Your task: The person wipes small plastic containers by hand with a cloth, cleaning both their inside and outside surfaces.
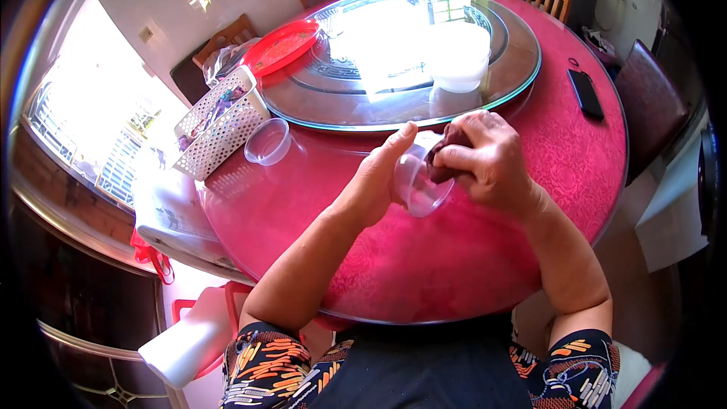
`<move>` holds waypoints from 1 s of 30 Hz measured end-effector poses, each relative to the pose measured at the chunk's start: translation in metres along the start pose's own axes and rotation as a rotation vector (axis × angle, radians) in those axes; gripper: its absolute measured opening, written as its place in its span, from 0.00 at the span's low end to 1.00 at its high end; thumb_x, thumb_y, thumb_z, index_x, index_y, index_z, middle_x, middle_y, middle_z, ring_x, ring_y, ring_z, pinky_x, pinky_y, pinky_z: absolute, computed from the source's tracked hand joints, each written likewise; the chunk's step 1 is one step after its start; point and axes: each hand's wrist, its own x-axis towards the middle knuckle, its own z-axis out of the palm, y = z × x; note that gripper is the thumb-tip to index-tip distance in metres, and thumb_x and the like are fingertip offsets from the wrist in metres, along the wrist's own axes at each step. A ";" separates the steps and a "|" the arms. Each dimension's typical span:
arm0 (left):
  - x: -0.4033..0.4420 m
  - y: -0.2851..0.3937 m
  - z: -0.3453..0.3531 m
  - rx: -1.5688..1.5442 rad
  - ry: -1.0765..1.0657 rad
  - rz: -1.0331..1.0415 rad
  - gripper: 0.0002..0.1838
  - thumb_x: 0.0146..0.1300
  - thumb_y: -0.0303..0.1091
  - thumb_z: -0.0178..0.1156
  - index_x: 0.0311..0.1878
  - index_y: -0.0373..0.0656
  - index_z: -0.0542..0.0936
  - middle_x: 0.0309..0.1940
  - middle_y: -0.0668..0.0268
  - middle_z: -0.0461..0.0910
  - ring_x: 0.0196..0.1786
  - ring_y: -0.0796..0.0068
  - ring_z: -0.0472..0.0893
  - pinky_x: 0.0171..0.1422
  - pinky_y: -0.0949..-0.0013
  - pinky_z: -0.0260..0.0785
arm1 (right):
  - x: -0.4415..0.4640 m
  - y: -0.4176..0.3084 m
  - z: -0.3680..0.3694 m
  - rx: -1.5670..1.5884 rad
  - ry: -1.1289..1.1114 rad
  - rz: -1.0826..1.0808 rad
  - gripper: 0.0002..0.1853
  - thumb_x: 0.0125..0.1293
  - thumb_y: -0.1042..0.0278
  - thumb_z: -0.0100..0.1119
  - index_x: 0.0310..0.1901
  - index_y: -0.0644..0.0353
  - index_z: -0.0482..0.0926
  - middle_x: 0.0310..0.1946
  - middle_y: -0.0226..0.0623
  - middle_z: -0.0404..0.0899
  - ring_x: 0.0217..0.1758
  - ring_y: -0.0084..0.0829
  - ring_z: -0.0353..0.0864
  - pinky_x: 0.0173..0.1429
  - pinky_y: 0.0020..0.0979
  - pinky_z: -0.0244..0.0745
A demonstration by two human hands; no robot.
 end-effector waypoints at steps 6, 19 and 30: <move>-0.002 -0.020 0.017 0.040 0.165 0.112 0.23 0.76 0.51 0.55 0.55 0.39 0.81 0.38 0.67 0.81 0.38 0.77 0.80 0.36 0.71 0.75 | 0.003 -0.013 0.002 0.094 0.041 0.056 0.10 0.46 0.69 0.75 0.33 0.50 0.88 0.34 0.35 0.79 0.43 0.39 0.84 0.49 0.41 0.79; -0.007 0.005 0.014 0.082 -0.005 0.142 0.34 0.78 0.52 0.49 0.73 0.33 0.67 0.57 0.57 0.81 0.54 0.72 0.82 0.56 0.70 0.76 | -0.004 0.008 0.006 0.508 -0.045 0.344 0.12 0.48 0.80 0.74 0.33 0.52 0.88 0.38 0.35 0.85 0.42 0.37 0.84 0.48 0.37 0.81; -0.001 -0.018 0.016 0.087 0.172 0.092 0.22 0.72 0.53 0.61 0.47 0.39 0.81 0.37 0.66 0.80 0.37 0.79 0.77 0.39 0.72 0.72 | -0.006 -0.005 0.011 0.154 -0.058 0.080 0.09 0.51 0.64 0.73 0.36 0.48 0.89 0.43 0.39 0.79 0.48 0.44 0.82 0.53 0.45 0.77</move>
